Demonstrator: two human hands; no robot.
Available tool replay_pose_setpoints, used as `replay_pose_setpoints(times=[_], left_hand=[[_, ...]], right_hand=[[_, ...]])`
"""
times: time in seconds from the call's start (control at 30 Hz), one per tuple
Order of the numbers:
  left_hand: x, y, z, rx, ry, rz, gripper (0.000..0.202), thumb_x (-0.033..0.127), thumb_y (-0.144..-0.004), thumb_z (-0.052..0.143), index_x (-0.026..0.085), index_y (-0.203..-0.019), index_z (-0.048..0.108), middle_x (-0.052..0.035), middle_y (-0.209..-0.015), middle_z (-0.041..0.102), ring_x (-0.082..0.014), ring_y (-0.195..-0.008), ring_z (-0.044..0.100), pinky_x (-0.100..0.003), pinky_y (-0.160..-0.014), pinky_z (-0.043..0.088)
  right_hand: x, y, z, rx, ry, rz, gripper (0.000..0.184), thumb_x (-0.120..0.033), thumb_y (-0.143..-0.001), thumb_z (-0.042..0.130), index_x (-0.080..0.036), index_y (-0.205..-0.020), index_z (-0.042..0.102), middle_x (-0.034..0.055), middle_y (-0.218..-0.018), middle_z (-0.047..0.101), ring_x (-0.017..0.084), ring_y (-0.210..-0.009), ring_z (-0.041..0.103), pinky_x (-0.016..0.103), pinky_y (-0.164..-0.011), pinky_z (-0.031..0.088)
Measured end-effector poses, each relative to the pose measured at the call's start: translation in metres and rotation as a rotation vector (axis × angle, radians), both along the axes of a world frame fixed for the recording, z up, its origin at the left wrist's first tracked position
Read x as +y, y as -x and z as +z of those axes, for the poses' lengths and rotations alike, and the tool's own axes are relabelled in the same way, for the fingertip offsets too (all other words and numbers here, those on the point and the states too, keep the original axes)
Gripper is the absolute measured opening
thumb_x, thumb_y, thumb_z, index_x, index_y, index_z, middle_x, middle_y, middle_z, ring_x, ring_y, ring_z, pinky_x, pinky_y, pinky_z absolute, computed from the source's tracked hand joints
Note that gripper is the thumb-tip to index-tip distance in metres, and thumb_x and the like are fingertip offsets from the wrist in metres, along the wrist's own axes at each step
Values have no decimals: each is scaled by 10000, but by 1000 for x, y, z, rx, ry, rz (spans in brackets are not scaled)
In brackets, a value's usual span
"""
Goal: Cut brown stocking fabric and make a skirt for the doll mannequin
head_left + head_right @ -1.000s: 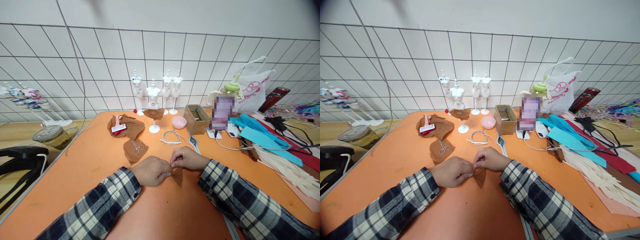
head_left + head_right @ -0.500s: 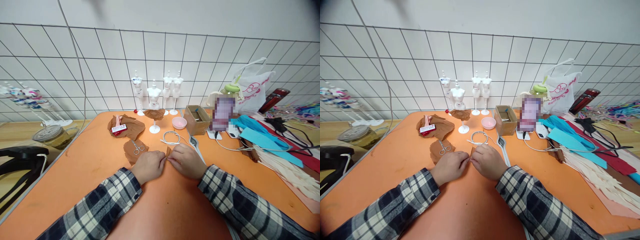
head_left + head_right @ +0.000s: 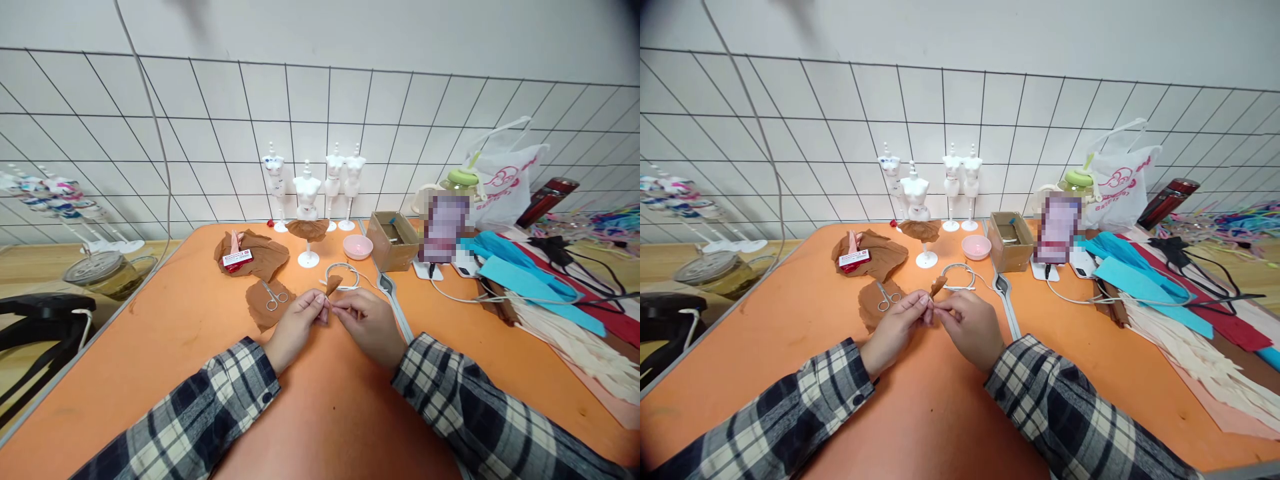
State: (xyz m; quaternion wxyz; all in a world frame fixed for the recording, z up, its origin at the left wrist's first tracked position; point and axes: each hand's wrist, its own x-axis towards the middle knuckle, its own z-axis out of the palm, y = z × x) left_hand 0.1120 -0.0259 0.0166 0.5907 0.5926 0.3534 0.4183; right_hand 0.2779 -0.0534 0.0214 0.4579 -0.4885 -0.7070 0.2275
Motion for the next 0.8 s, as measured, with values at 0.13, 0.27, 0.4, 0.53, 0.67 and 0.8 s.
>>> replay_pose_setpoints(times=[0.13, 0.27, 0.4, 0.53, 0.67, 0.8], left_hand=[[-1, 6, 3, 22, -47, -112, 397, 543, -877, 528, 169, -746, 550, 6, -652, 503, -137, -657, 477, -268, -680, 421], [0, 16, 15, 148, -50, -382, 447, 584, -836, 578, 152, -729, 616, -15, -665, 568, -131, -635, 491, -259, -655, 422], [-2, 19, 30, 273, -91, -705, 389, 486, -879, 568, 147, -723, 676, -36, -703, 630, -139, -677, 538, -246, -671, 424], [-6, 17, 32, 404, -91, -805, 327, 402, -878, 569, 155, -710, 704, -12, -636, 615, -116, -595, 492, -219, -582, 399], [-7, 17, 26, 571, -198, -737, 196, 240, -826, 559, 168, -750, 726, 5, -635, 643, -105, -553, 495, -201, -524, 370], [-9, 16, 22, 777, -470, -578, 183, 170, -767, 540, 199, -671, 694, 25, -562, 618, -102, -483, 460, -222, -474, 307]], right_hand=[[10, -3, -11, 514, 532, 218, 258, -446, -796, 669, -189, -809, 655, 23, -767, 622, 106, -568, 481, 227, -483, 371], [16, -17, -12, 503, 726, 503, 287, -417, -709, 749, -153, -708, 638, -16, -650, 557, 68, -522, 425, 195, -471, 340], [18, -28, -7, 256, 694, 648, 243, -373, -687, 762, -144, -670, 684, 7, -688, 606, 102, -622, 508, 220, -581, 414], [20, -30, -14, 83, 666, 726, 245, -398, -689, 755, -155, -711, 726, 10, -716, 630, 113, -654, 525, 220, -601, 417], [23, -30, -16, -53, 521, 720, 253, -415, -703, 760, -166, -739, 744, 4, -721, 627, 111, -658, 537, 216, -617, 414], [21, -30, -7, -272, 305, 641, 163, -356, -769, 740, -195, -789, 752, 5, -744, 622, 114, -678, 558, 219, -621, 408]])
